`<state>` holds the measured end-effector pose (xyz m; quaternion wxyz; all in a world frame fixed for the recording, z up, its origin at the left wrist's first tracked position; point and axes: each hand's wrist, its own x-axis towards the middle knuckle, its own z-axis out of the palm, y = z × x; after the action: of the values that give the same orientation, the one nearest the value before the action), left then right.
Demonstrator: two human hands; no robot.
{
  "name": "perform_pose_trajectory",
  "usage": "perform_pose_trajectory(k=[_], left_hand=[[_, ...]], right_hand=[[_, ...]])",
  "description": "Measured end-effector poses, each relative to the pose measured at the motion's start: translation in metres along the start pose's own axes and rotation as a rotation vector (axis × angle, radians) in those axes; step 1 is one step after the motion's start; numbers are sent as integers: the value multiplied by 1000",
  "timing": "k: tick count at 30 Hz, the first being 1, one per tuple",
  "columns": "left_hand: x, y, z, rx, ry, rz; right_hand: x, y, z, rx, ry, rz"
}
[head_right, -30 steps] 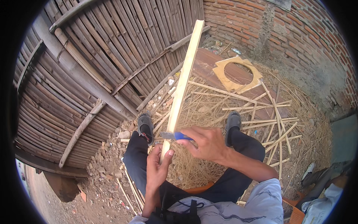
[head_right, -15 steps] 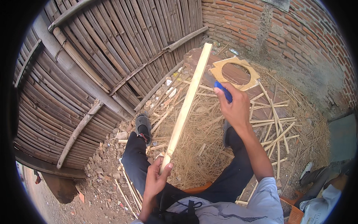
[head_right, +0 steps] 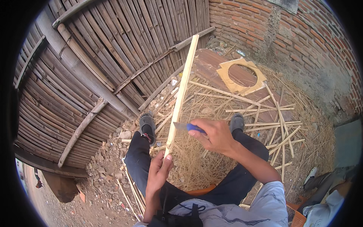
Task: The person sits on the ground and uses a blue utility knife to shave thin strips of bamboo. They hold the bamboo strip in their left hand and scrape along its length with the knife in their right hand, producing fine shavings that fall to the ground.
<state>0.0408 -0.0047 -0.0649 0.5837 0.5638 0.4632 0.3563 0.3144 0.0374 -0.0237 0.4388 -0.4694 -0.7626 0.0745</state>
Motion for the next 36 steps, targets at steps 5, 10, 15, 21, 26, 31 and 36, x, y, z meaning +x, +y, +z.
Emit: perform_pose_trajectory(k=[5,10,15,21,26,31,36], left_hand=[[5,8,6,-7,-16,-4],[8,13,11,65,-16,57],[8,16,18,198,44,110],[8,18,20,290,89,138],[-12,12,19,292,44,104],[-25,13,16,205,-63,32],[-11,6,5,61,-59,-45]], right_hand=[[-9,-19,12,-20,-137,-94],[-9,-24,15,-26,-140,-97],[-11,-26,14,-47,-115,-72],[-7,-31,11,-30,-116,-16],[25,10,-32,-204,116,351],[30,51,-57,-180,280,459],[18,31,-44,-22,236,317]])
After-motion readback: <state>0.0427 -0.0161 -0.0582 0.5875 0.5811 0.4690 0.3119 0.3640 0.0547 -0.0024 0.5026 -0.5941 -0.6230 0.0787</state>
